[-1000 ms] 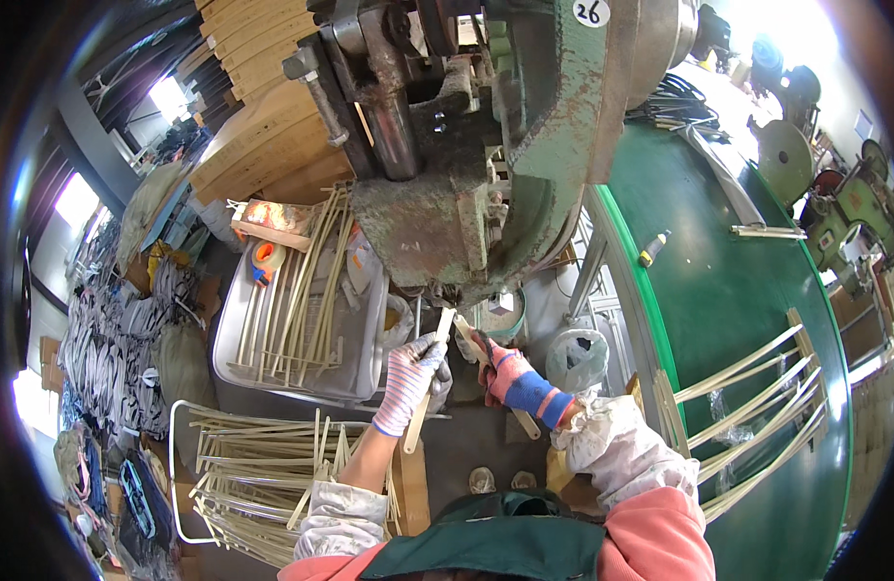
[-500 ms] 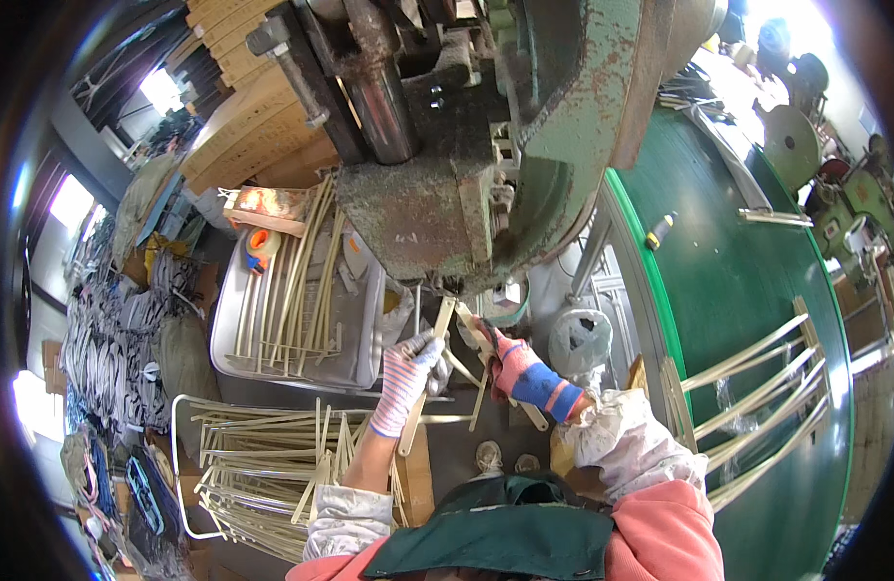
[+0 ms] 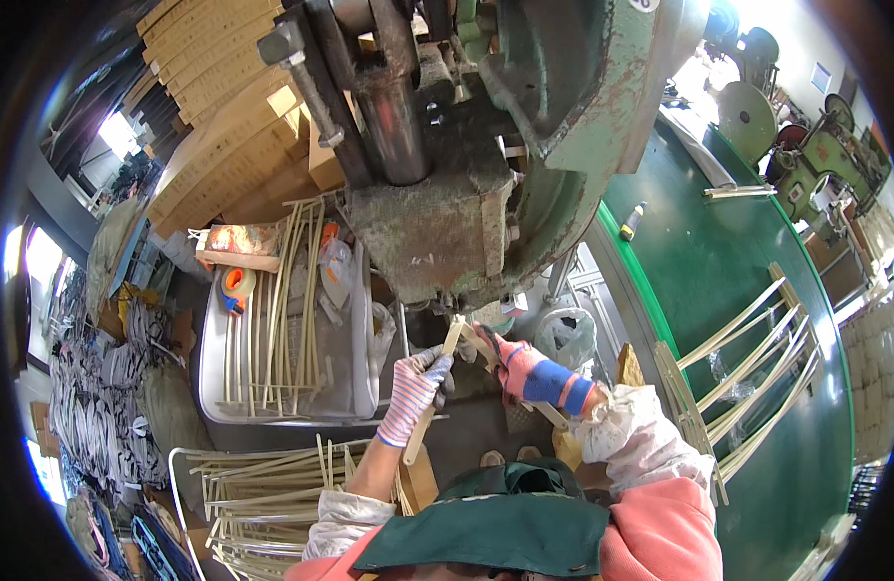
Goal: The person repeatedly picks up pairs of light-colored wooden rods, aligns them under a press machine, and presses them together to form small rectangular frames. After each press, the person removes the assembled frame and places it on a nearby green workbench. The process is repeated continuously throughout the clip.
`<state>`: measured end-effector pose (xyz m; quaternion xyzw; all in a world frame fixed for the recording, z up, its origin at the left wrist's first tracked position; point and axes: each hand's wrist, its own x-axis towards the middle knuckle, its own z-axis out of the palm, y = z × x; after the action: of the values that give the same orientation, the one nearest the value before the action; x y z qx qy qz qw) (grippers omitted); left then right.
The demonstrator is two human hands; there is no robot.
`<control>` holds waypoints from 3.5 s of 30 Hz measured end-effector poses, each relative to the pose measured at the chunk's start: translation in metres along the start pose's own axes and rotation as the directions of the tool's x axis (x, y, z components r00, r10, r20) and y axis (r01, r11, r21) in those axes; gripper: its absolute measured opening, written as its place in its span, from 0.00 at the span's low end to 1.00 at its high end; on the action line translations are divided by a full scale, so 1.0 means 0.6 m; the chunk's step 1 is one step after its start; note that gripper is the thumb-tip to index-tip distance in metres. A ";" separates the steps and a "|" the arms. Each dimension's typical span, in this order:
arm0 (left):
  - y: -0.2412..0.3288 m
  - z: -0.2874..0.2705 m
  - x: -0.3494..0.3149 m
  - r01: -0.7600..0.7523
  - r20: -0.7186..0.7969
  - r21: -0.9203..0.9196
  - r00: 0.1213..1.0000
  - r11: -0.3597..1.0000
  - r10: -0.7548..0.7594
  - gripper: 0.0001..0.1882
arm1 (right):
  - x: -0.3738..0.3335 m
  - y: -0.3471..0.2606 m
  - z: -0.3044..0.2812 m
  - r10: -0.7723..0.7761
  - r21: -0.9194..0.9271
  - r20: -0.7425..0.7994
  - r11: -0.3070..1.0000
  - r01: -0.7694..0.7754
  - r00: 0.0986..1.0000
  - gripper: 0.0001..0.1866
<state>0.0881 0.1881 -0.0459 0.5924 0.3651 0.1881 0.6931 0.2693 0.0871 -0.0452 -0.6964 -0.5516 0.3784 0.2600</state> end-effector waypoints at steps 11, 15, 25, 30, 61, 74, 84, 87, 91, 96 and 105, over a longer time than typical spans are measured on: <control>0.013 -0.023 0.008 0.078 0.096 -0.042 0.993 0.996 -0.074 0.15 | 0.041 -0.013 -0.017 -0.036 -0.258 0.100 0.964 0.061 0.994 0.27; 0.013 -0.021 0.011 0.114 0.076 -0.016 0.991 0.993 -0.113 0.15 | 0.043 -0.022 -0.018 -0.020 -0.288 0.128 0.956 0.057 0.992 0.32; -0.021 -0.036 -0.070 0.145 0.108 -0.129 0.985 0.981 -0.132 0.12 | -0.053 0.016 0.008 0.199 0.642 0.043 0.746 -0.179 0.979 0.09; -0.006 -0.059 -0.069 0.160 0.091 -0.134 0.985 0.978 -0.148 0.09 | -0.054 0.029 -0.017 0.196 0.586 0.031 0.791 -0.177 0.980 0.09; 0.114 -0.175 -0.282 -0.337 -0.212 0.534 0.834 0.776 0.509 0.18 | -0.089 0.160 -0.082 0.119 0.494 0.289 0.831 -0.254 0.950 0.16; 0.012 -0.541 -0.641 -0.118 -0.480 0.871 0.010 0.478 0.877 0.23 | -0.109 0.290 0.057 -0.539 0.781 -0.377 0.253 0.571 0.754 0.20; -0.319 -0.155 -0.488 0.351 -0.219 0.671 0.935 0.653 -0.277 0.23 | -0.385 0.162 -0.278 -0.210 0.750 -0.308 0.546 0.373 0.928 0.11; -0.275 -0.079 -0.487 -0.111 0.401 0.836 0.791 0.537 -0.462 0.23 | -0.415 0.109 -0.275 -0.128 0.528 -0.262 0.811 0.253 0.957 0.13; -0.124 0.028 -0.357 -0.390 0.302 0.443 0.913 0.807 0.276 0.30 | -0.365 0.051 -0.165 -0.223 0.319 -0.163 0.910 0.265 0.961 0.15; -0.062 0.203 -0.250 -0.324 0.450 -0.054 0.837 0.945 0.313 0.31 | -0.279 0.036 -0.105 -0.171 -0.098 -0.072 0.982 0.163 0.983 0.10; -0.012 0.139 -0.045 -0.254 -0.421 -0.537 0.907 0.804 0.005 0.13 | -0.148 0.048 -0.066 0.179 0.563 -0.149 0.824 -0.066 0.973 0.10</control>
<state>0.1300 0.1106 -0.0423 0.3253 0.3814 0.4552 0.7359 0.3087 -0.0037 -0.0233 -0.6588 -0.3441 0.4678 0.4783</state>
